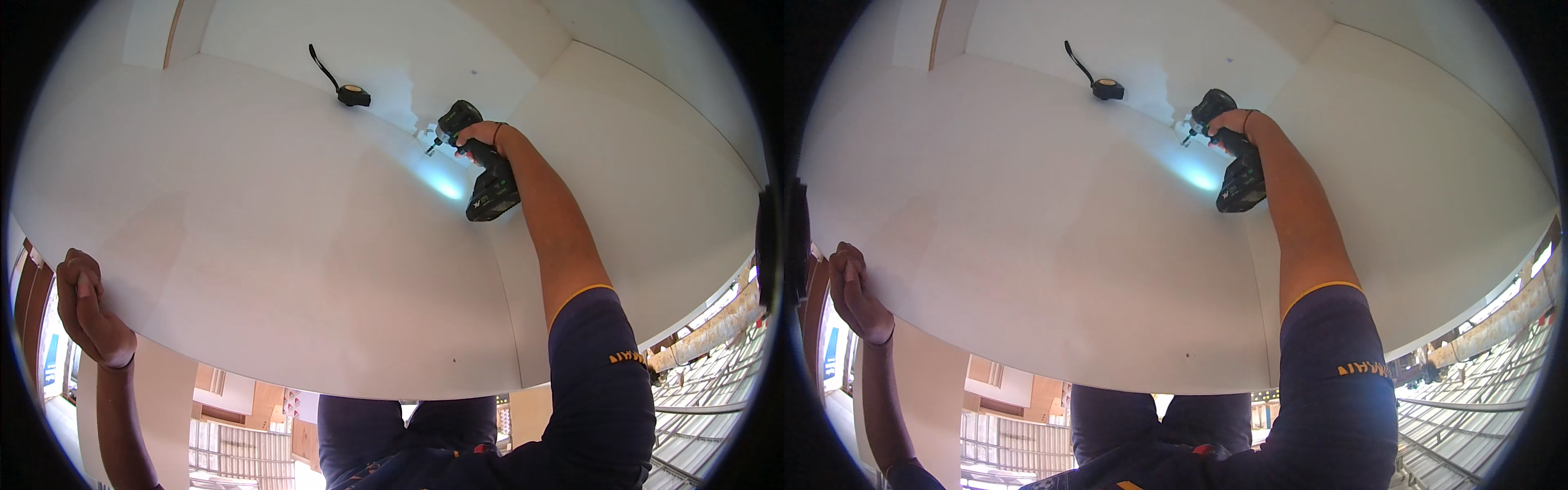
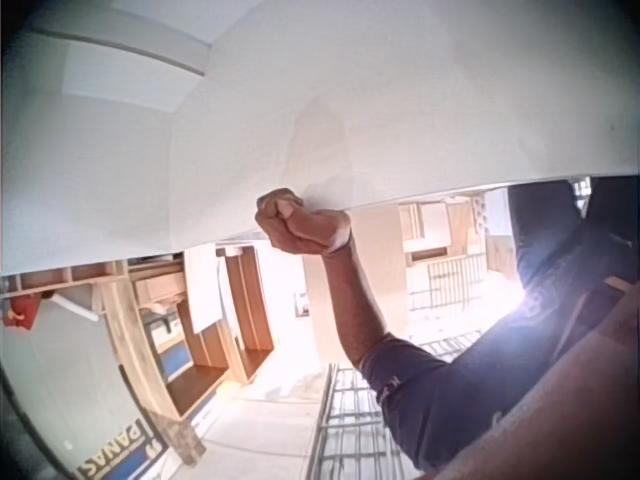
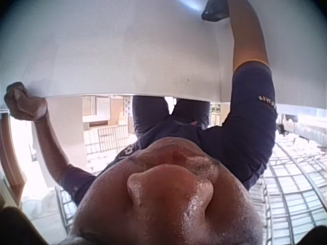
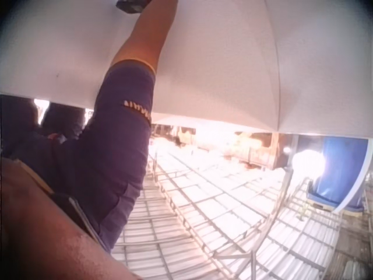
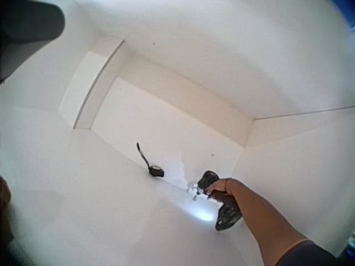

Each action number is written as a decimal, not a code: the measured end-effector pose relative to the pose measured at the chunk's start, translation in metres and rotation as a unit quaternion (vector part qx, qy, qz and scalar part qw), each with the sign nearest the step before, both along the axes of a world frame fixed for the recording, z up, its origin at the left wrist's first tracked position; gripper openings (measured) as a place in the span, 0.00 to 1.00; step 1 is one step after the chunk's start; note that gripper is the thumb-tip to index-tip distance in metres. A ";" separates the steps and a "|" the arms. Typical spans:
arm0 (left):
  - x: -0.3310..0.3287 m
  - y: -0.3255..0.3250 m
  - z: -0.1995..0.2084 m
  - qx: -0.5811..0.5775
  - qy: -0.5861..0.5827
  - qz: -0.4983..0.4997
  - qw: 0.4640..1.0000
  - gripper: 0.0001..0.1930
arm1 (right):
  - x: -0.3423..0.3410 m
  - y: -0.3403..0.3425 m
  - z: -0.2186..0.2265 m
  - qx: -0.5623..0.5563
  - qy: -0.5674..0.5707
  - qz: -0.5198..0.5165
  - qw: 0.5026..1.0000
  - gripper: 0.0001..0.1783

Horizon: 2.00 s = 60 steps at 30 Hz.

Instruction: The person uses an electric drill to secure brackets and screws onto a white wooden cabinet frame.

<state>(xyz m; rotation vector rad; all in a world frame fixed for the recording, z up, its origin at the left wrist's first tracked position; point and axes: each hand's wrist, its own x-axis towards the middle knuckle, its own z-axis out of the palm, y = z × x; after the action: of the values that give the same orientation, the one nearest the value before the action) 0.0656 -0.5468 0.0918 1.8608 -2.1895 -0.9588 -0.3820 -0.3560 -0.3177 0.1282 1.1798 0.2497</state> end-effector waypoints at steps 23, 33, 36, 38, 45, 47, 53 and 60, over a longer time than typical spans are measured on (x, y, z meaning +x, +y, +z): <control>0.005 -0.003 -0.009 0.017 -0.020 -0.023 0.999 0.04 | -0.011 0.009 -0.004 0.011 -0.030 -0.041 0.999 0.15; 0.006 -0.003 0.000 0.018 -0.024 -0.033 0.999 0.04 | -0.009 0.000 0.007 0.004 -0.018 -0.032 0.999 0.15; 0.003 -0.004 -0.003 0.020 -0.021 -0.039 0.999 0.04 | -0.013 0.003 0.001 0.006 -0.016 -0.025 1.000 0.15; 0.003 -0.004 -0.005 0.022 -0.015 -0.040 0.999 0.04 | -0.011 0.004 0.000 0.001 -0.018 -0.027 0.999 0.15; 0.004 -0.004 -0.006 0.023 -0.030 -0.044 0.998 0.05 | -0.010 0.004 -0.001 0.010 -0.011 -0.032 0.999 0.14; 0.004 -0.005 -0.007 0.025 -0.030 -0.046 0.998 0.05 | -0.011 0.004 -0.002 0.008 -0.012 -0.027 1.000 0.14; 0.007 -0.006 -0.011 0.028 -0.024 -0.052 0.998 0.05 | -0.012 0.006 -0.008 0.019 -0.017 -0.029 0.999 0.15; 0.008 -0.003 -0.015 0.020 -0.019 -0.038 0.999 0.04 | -0.016 0.009 -0.017 0.032 -0.029 -0.043 0.998 0.15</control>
<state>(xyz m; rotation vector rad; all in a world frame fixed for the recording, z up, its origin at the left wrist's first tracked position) 0.0733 -0.5497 0.0770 1.8410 -2.2939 -0.9965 -0.3983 -0.3466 -0.3349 0.2272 1.1061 0.2142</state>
